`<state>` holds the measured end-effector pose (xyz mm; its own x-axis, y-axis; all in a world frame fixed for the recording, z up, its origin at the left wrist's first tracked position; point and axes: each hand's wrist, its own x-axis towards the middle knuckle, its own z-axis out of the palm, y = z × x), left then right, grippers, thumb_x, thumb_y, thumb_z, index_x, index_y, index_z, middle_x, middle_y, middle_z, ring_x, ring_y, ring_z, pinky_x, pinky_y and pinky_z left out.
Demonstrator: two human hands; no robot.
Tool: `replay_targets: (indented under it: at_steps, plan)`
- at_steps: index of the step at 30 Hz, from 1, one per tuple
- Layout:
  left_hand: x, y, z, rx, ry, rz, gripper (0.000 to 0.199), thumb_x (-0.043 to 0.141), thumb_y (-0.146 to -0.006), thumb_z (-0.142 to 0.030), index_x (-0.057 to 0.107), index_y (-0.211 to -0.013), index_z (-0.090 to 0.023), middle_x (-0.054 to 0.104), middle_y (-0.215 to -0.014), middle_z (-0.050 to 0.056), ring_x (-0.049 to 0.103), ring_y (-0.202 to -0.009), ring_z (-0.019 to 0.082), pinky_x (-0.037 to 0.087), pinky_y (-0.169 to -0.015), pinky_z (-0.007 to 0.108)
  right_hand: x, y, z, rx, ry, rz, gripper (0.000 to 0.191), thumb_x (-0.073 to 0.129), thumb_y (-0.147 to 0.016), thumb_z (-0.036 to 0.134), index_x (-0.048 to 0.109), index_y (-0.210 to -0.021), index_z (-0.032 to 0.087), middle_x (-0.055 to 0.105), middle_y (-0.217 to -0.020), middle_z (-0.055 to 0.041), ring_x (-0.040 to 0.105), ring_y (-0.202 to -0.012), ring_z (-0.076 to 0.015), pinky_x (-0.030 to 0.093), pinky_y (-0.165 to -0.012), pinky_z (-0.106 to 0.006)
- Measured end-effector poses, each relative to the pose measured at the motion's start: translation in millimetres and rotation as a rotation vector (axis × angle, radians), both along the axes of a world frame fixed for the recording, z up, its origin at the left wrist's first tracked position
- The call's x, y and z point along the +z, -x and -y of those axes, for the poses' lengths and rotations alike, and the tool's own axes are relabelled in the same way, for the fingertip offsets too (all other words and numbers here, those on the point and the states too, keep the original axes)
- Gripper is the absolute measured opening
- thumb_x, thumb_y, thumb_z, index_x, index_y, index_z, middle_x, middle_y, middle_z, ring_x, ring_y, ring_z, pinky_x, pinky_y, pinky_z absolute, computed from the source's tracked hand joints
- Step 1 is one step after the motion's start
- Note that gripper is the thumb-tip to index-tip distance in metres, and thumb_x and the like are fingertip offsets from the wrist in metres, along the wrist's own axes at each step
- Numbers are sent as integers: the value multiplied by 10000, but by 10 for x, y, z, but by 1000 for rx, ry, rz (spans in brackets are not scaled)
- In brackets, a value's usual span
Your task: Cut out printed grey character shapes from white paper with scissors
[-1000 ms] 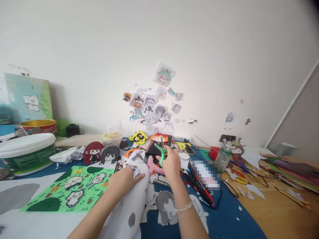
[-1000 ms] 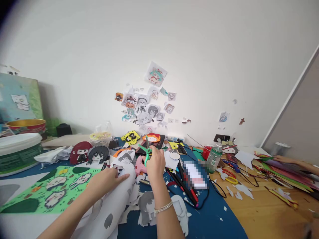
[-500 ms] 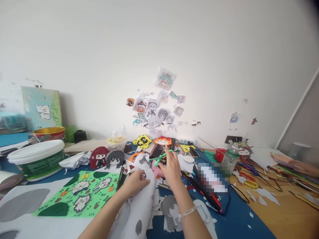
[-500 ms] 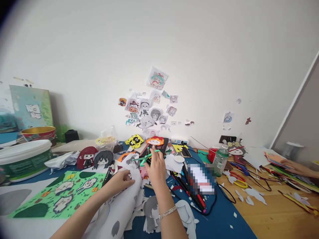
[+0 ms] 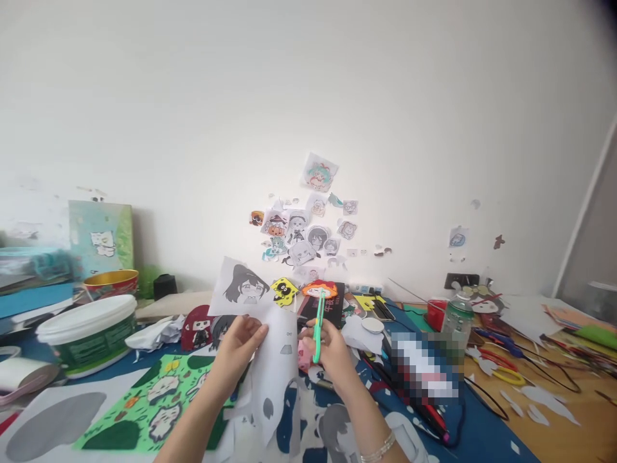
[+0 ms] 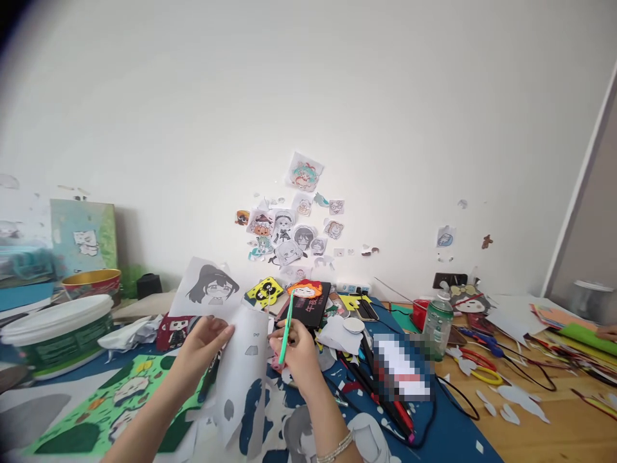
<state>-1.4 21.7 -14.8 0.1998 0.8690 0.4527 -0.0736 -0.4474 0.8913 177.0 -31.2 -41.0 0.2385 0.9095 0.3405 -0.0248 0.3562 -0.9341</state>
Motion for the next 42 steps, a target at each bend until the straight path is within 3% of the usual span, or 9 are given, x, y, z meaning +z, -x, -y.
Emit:
replay_targets:
  at_steps: [9,12,16,20,25,28,32,35,42]
  plan:
    - [-20,27,28,67,-7,141,350,678,-625,-446,442,-673,-193,494,-653,-34,498,-662,131,421,-586,236,-88,133,-14,79,98,-24,460,777,-530,354,563,-895,174,644,-751,-23,580,-602,-150,450,-575,-272]
    - [9,63,77,-4,6,123,339,673,-631,-448,519,-778,-184,578,-727,12,553,-712,173,463,-624,276,-69,164,25,120,93,-62,485,781,-527,364,582,-929,179,648,-807,-37,594,-660,-167,465,-624,-296]
    - [60,93,156,-179,70,7,415,647,-638,-487,608,-887,-158,664,-894,110,599,-849,271,492,-744,380,-39,202,65,140,60,-108,571,801,-500,343,584,-1006,192,637,-1000,-82,596,-892,-232,474,-737,-336]
    - [66,88,196,-184,91,4,477,646,-615,-522,643,-926,-161,676,-974,117,599,-912,297,477,-817,408,-40,204,62,182,37,-111,584,801,-498,343,583,-1019,193,638,-1010,-79,590,-941,-250,470,-778,-353]
    - [65,130,142,-187,123,-154,436,611,-660,-519,625,-915,-166,664,-960,108,587,-926,280,485,-785,368,-59,144,17,63,34,-74,545,794,-510,338,589,-994,192,647,-983,-75,599,-902,-253,482,-737,-347]
    - [36,126,61,-210,13,-364,344,554,-715,-502,583,-809,-173,623,-812,64,573,-807,226,472,-698,318,-70,117,-3,11,22,-76,517,773,-544,331,575,-999,185,654,-930,-67,607,-851,-237,481,-712,-330]
    - [-73,22,-23,-78,-193,-647,349,604,-647,-479,407,-580,-198,442,-614,-27,434,-594,137,372,-544,255,-76,107,-3,-44,-10,-97,417,725,-603,331,562,-960,187,647,-843,-36,605,-790,-208,473,-672,-298]
    - [-136,-45,-38,-96,-150,-807,379,573,-666,-454,335,-506,-205,378,-536,-44,360,-513,114,281,-478,246,-47,66,17,-44,-31,-33,374,718,-604,296,564,-929,195,635,-825,-20,595,-773,-194,466,-654,-280]
    - [-100,-18,-55,-22,-109,-635,345,509,-724,-471,333,-568,-218,421,-537,-46,429,-508,135,298,-491,248,114,-241,106,-263,-254,-10,303,648,-693,250,510,-960,220,635,-936,-36,572,-928,-184,436,-835,-331]
